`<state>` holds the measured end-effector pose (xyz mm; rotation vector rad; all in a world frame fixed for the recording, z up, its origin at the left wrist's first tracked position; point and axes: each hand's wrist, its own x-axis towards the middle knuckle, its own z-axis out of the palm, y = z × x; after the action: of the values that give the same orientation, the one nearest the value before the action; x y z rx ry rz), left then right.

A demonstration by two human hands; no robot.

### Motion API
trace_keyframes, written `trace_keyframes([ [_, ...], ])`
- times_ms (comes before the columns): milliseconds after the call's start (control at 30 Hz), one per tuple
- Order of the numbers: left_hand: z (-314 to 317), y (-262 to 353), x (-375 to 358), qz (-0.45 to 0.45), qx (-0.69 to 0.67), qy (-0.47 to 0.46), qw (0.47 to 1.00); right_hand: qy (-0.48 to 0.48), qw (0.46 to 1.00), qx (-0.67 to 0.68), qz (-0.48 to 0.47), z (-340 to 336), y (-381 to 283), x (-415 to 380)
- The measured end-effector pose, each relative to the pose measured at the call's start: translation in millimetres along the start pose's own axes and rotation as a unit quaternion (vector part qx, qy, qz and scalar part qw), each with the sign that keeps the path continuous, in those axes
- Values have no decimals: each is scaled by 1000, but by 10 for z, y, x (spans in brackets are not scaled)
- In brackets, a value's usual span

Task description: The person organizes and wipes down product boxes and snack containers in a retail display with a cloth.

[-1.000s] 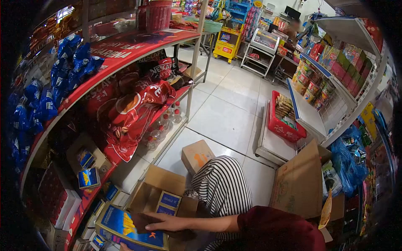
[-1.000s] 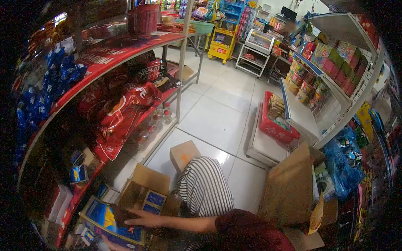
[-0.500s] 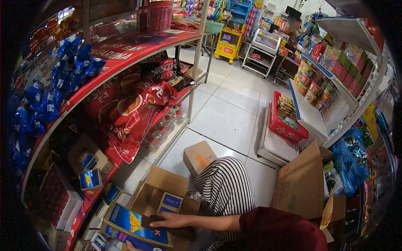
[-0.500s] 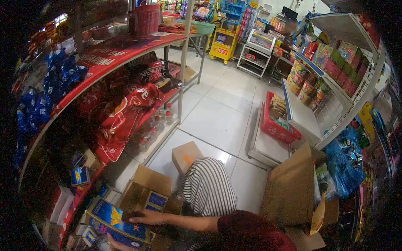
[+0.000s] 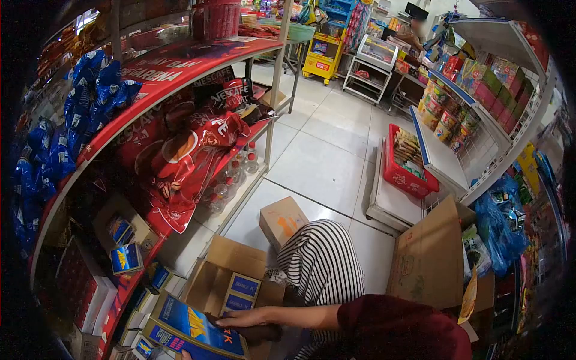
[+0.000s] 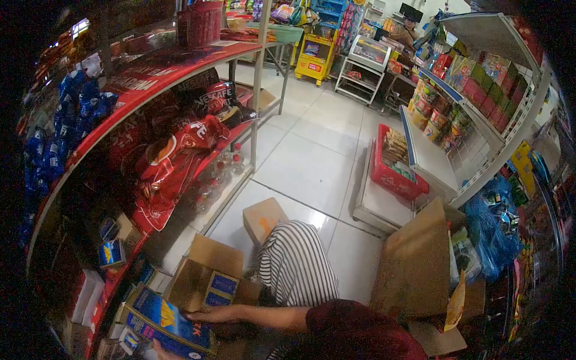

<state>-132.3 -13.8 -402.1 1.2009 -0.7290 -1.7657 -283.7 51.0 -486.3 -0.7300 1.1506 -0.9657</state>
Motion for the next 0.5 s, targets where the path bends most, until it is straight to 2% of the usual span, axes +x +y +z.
trace_keyframes([
  [33,7,24,-37,3,13,-2,1000,-6,999,1,43,-13,52,31],
  [133,-22,-10,-54,-8,23,23,999,7,997,75,-7,62,-77,-83],
  [233,-9,-58,-36,-20,13,13,1000,-40,999,35,-9,61,-493,-346],
  [333,0,-103,-3,-28,0,-12,1000,36,991,-57,-117,206,-672,-399],
  [367,4,-119,7,-30,-2,-18,999,74,990,-82,-84,266,-780,-492],
  [500,-19,-184,40,-34,-5,-41,999,168,953,-133,-215,405,-577,-393],
])
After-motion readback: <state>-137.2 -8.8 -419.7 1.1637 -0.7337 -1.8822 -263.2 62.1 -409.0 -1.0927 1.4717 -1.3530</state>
